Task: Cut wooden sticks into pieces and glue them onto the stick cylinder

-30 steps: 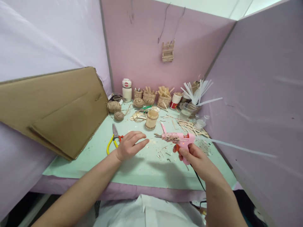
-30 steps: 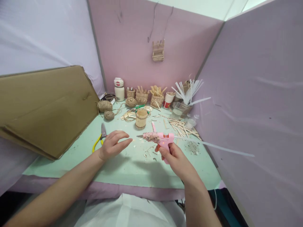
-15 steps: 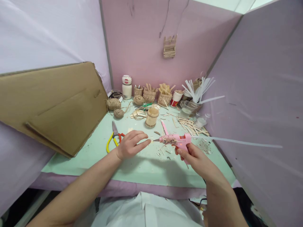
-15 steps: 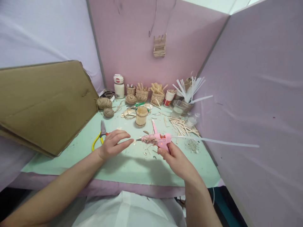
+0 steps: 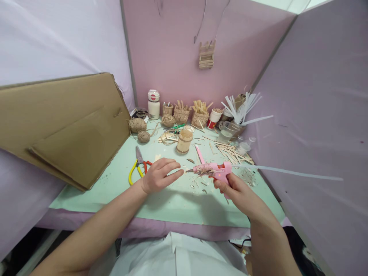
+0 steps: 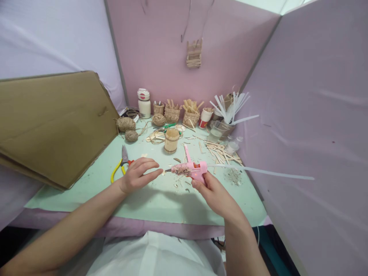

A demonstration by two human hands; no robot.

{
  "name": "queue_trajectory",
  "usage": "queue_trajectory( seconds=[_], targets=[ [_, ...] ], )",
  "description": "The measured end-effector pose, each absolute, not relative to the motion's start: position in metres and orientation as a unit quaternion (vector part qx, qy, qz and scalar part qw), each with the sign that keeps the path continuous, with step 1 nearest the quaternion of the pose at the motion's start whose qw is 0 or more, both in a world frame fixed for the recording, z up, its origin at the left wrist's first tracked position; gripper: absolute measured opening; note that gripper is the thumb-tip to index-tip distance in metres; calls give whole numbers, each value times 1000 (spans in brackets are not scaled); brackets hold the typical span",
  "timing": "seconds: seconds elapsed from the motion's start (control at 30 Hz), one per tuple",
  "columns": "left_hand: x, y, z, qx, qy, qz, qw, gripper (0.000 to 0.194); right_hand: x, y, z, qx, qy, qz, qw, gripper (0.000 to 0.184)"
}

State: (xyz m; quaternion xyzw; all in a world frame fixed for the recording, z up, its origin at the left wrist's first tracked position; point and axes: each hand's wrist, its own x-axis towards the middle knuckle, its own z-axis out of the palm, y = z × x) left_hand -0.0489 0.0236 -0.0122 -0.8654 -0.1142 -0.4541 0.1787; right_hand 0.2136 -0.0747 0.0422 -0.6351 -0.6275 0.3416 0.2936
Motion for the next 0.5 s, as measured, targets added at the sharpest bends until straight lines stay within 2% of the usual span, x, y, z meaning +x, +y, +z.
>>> queue_trajectory(
  seconds=[0.3,0.5],
  targets=[
    [-49,24,-15,-867,-114,-457,161,27,214,-75,43,-638,-630,334,290,30],
    [-48,23,-12,-863,-117,-454,186,25,214,-75,43,-635,-632,334,294,29]
  ],
)
